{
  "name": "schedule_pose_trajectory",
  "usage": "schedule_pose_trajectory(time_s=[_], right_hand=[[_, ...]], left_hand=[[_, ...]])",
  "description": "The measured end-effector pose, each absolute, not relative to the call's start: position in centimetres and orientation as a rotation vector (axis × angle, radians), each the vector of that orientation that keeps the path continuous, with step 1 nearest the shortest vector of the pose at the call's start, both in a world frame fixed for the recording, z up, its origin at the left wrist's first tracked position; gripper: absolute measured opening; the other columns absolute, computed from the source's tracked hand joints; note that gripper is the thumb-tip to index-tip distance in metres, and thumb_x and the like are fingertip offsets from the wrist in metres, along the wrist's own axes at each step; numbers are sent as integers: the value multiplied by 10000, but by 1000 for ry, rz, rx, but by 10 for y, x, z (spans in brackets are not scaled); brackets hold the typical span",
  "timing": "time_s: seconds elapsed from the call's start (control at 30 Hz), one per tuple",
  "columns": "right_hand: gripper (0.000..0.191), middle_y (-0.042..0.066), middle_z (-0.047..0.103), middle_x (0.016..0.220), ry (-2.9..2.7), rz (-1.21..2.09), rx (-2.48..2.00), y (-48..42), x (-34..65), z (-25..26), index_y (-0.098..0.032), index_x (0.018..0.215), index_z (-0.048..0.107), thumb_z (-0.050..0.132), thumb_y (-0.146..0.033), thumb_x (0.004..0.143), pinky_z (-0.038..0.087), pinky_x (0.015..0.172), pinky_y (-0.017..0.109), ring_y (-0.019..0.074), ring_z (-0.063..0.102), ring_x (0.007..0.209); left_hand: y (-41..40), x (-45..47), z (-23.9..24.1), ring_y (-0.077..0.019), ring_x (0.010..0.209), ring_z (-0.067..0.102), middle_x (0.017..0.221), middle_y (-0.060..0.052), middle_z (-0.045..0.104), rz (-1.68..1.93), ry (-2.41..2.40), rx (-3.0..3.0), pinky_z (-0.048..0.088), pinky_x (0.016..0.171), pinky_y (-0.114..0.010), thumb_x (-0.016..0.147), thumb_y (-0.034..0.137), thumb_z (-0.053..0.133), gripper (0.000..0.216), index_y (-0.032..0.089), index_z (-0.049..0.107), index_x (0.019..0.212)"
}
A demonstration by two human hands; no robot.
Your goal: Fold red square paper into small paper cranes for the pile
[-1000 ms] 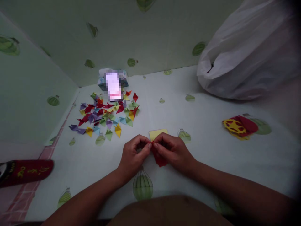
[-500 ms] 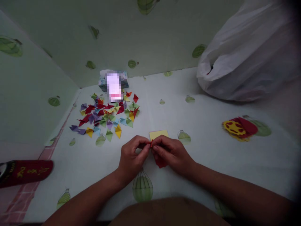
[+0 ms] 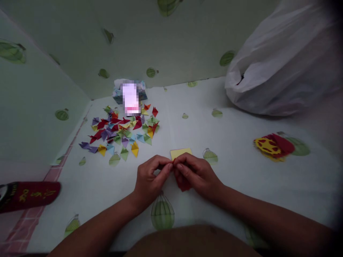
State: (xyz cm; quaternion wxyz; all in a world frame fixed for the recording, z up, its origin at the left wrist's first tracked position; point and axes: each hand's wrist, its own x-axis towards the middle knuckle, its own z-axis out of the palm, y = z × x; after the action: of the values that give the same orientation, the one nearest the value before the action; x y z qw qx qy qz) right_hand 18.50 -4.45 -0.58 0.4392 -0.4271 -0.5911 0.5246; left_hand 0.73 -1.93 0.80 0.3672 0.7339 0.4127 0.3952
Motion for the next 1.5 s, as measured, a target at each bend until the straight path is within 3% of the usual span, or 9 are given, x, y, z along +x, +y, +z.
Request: schedule_pose_trajectory(time_s=[0.17,0.33,0.53,0.73,0.87,1.0,1.13,1.27,1.5], right_hand=[[140,-23,589,707,-1360,1220,-1125,-40,187,-2,-194,966,558,610,-312,910,427,542,229,105,540,597],[238,-32,587,540,-1216,1646,-1095,-36,187,3,-186,780,558,602,-386,903,388,424,214,105,540,442],[277,-40,574,495,-932,1827,-1055,-35,189,1,-165,691,561,672,-364,849,305,378,157,60,480,393],[260,-49,565,522,-604,1933,-912,-33,186,-1,-161,641,546,712,-296,789,305,345,164,45,432,359],[244,-46,558,536,-554,2033,-840,-34,185,-2,-157,651,559,692,-293,803,309,341,174,50,438,362],[240,-47,566,520,-568,2124,-805,-37,184,-2,-163,679,548,701,-300,803,308,354,172,54,455,363],[289,-42,575,568,-768,1972,-916,-40,182,1,-176,743,525,635,-398,893,346,387,167,63,502,415],[243,-55,570,604,-1033,1722,-975,-42,182,2,-198,901,532,615,-426,915,382,409,189,78,510,429],[249,-21,568,617,-1279,1473,-1104,-40,185,0,-182,770,547,613,-379,908,406,467,216,89,497,505]], left_hand=[[-20,7,6,-124,641,612,698,-23,681,912,1106,1540,501,620,-248,881,271,639,151,153,684,799],[-16,9,9,-110,569,589,602,0,653,818,1059,1274,482,579,-233,838,292,668,177,150,654,734],[-13,8,7,-103,543,582,597,1,653,745,998,1171,476,578,-232,853,314,670,201,149,647,740],[-11,5,3,-138,747,658,856,-46,687,891,856,1474,545,706,-271,919,252,591,188,169,653,1075],[-8,3,3,-142,850,642,1022,-83,666,993,792,1886,544,740,-267,902,153,617,198,186,670,1090],[-9,2,5,-160,889,658,926,-60,703,1086,722,2048,548,785,-293,882,116,644,138,198,695,980],[-13,3,6,-140,730,654,802,-38,691,1077,894,1806,539,672,-263,850,169,689,17,176,697,837],[-14,6,6,-117,596,613,682,-7,655,919,1013,1368,503,567,-234,796,255,732,113,162,675,768],[-13,8,7,-110,551,584,575,6,643,746,1012,1209,454,576,-231,784,329,739,195,153,664,747]])
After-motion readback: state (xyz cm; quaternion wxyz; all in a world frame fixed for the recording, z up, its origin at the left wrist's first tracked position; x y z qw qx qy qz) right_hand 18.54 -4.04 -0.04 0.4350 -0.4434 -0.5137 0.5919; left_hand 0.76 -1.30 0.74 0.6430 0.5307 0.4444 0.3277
